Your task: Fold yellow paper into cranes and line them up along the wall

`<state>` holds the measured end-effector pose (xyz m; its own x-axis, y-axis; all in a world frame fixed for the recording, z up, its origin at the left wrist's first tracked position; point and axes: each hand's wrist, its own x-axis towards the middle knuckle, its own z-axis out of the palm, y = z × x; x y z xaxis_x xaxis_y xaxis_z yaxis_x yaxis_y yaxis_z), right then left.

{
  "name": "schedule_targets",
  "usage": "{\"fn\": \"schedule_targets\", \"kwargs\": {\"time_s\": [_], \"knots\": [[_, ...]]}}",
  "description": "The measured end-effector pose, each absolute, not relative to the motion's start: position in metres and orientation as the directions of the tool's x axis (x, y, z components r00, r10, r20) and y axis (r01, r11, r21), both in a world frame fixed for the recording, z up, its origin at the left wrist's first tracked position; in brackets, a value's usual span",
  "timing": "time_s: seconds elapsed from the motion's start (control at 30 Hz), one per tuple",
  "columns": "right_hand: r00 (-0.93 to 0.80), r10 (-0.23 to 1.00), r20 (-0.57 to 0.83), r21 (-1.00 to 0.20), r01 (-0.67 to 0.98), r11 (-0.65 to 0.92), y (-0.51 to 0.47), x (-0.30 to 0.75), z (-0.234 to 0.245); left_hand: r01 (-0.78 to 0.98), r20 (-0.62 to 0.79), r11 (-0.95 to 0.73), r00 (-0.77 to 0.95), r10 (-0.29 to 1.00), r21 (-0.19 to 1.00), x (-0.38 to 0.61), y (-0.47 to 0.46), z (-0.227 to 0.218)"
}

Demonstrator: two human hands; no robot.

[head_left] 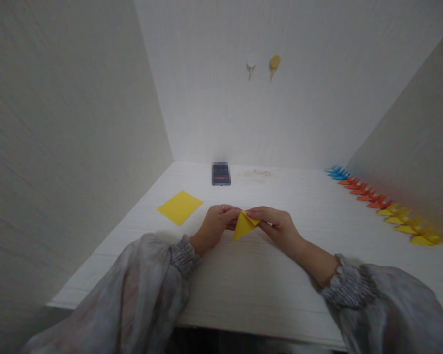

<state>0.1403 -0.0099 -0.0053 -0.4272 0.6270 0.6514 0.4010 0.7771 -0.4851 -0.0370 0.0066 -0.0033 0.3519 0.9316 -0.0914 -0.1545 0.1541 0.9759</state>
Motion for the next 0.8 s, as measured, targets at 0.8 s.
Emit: {"fn": "schedule_targets", "kwargs": {"time_s": [0.8], "knots": [[-0.572,0.525,0.63,-0.347,0.398,0.849,-0.0073,0.143,-0.0069,-0.252,-0.055,0.164,0.39,0.919,0.954,-0.04,0.0079,-0.003]]}}
